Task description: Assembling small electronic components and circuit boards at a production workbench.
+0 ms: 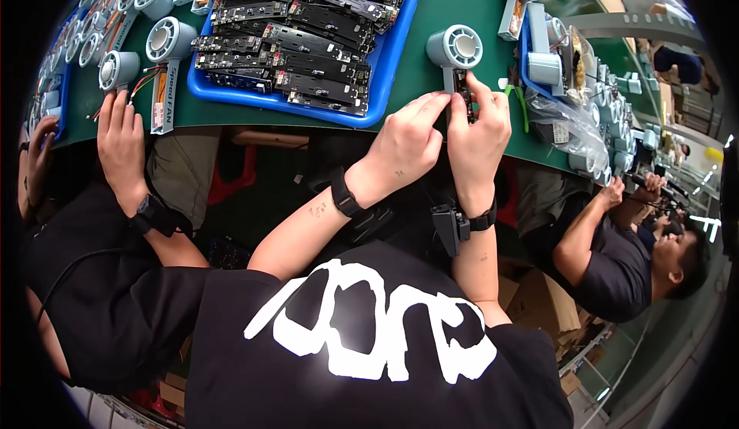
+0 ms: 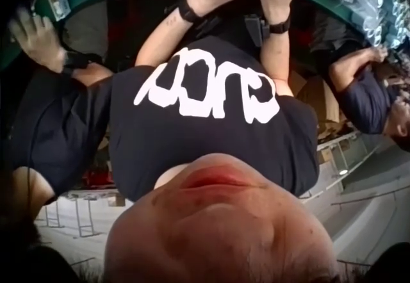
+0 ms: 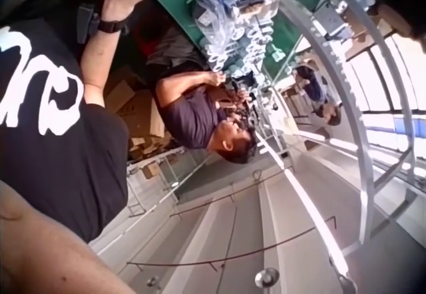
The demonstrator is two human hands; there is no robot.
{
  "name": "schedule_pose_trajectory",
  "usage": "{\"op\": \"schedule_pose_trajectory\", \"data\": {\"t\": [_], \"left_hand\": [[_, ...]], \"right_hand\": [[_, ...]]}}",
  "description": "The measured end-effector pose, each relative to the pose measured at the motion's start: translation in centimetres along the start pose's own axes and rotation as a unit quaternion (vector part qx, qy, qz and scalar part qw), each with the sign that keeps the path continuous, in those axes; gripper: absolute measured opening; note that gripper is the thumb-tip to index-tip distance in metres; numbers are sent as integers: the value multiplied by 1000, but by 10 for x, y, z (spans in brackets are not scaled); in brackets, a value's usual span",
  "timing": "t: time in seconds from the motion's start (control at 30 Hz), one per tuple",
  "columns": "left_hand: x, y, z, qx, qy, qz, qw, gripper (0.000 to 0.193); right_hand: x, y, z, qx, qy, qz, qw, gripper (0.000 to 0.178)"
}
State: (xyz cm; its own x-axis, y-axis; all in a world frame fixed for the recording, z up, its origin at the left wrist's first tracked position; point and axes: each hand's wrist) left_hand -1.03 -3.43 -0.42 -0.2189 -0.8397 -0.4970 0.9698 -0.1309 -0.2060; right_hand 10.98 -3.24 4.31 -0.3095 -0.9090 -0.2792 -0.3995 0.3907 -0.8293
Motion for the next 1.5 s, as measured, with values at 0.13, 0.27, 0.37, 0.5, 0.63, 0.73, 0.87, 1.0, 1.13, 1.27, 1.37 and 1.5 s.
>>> {"op": "schedule_pose_trajectory", "data": {"t": [0.13,0.27,0.37,0.5,0.63,0.73,0.87,1.0,1.13,1.27,1.37,1.5], "left_hand": [[1,0,0,3,0,14,1000,42],[3,-3,6,46,-53,7,998,37],[1,-1,2,34,-51,19,998,33],[2,-1,4,46,-45,29,997,30],[3,-2,2,40,-31,31,998,28],[2,-3,3,37,-28,36,998,28],[3,0,1,44,-17,50,998,28],[4,1,0,42,21,73,996,28],[8,0,-4,33,35,92,995,28],[7,3,-2,0,43,76,996,27],[5,1,3,-15,45,66,997,27],[-8,-2,10,-26,37,42,998,28]], "right_hand": [[-3,-1,1,6,-22,4,1000,30],[-6,-9,-8,16,18,-35,999,31],[-10,-11,-13,51,12,-46,998,33],[-10,-8,-2,0,15,-51,999,33],[-6,-2,3,-73,28,-42,996,31],[-2,5,4,-79,33,-40,995,31],[7,25,19,-92,30,-12,995,33],[9,29,18,-64,11,2,998,35],[10,24,1,5,38,-38,999,36],[8,22,5,-7,44,-66,997,36],[10,20,6,-26,30,-72,997,37],[-12,11,6,-30,22,-67,997,36]]}}
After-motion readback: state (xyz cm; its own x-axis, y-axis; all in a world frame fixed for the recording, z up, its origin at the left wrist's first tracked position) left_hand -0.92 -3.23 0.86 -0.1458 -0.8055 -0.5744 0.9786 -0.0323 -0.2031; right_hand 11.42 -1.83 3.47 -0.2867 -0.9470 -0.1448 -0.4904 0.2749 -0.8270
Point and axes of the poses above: each hand's wrist, its own x-axis away from the middle knuckle, its own y-axis out of the palm, z = x × y, and after that the axes turned 8 degrees about y, right-handed
